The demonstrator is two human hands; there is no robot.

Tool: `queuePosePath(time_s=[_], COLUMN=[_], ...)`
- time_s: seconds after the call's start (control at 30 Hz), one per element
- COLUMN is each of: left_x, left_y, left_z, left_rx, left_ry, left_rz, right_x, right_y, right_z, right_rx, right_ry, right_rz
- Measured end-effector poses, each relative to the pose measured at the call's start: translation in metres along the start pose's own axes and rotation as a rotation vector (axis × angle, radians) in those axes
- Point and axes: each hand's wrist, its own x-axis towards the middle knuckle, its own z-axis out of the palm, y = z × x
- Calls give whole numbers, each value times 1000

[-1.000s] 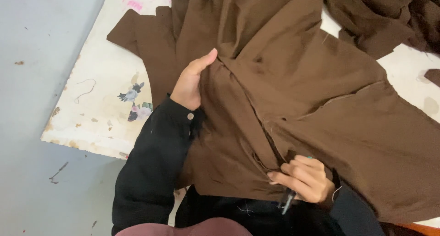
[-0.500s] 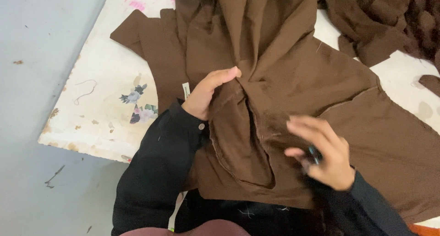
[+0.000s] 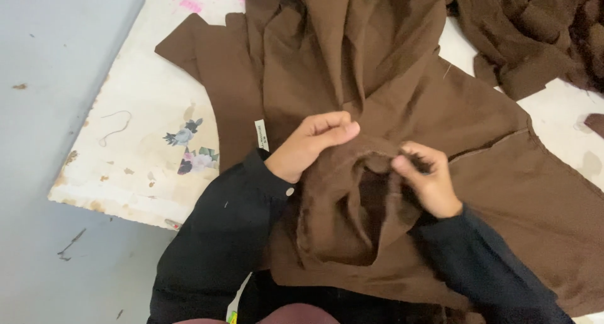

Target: Trimming loose threads from a brown shirt using thread snips on a work table.

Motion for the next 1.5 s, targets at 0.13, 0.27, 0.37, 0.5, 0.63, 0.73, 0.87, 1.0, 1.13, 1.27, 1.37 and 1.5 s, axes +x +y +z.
queuePosePath(time_s=[0.13, 0.27, 0.37, 0.5, 0.63, 0.73, 0.87, 1.0, 1.13, 1.27, 1.37, 1.5], left_x=[0, -5, -5, -19, -36, -26, -19, -12, -20, -50, -81, -111], left_y=[8, 9, 4, -6, -5, 12, 8, -37, -51, -7, -17, -53], left_z=[1, 14, 17, 48, 96, 105, 113, 103, 96, 124, 130, 123], left_rx=[437, 933, 1257, 997, 535, 525, 590, 744, 665, 344, 170, 230], left_ry=[164, 256, 410, 287, 47, -101, -136, 12, 111, 133, 176, 288], left_rz=[98, 335, 579, 943, 324, -93, -105, 118, 176, 48, -49, -18], right_x=[-14, -26, -24, -20, -19, -21, -16, -10, -15, -18, -25, -38], right_y=[-20, -32, -49, -61, -41, -29, -22, -9, -30, -32, -48, -60], right_z=[-2, -2, 4, 6, 0, -4, -6, -18, -18, -24, -23, -22], right_rx=[333, 501, 561, 527, 478, 425, 371, 190, -258, -377, -428, -613], right_ry=[146, 261, 210, 202, 370, 377, 430, 347, 282, 307, 375, 468], right_rz=[193, 242, 223, 165, 205, 171, 217, 28, -182, -237, -281, -321])
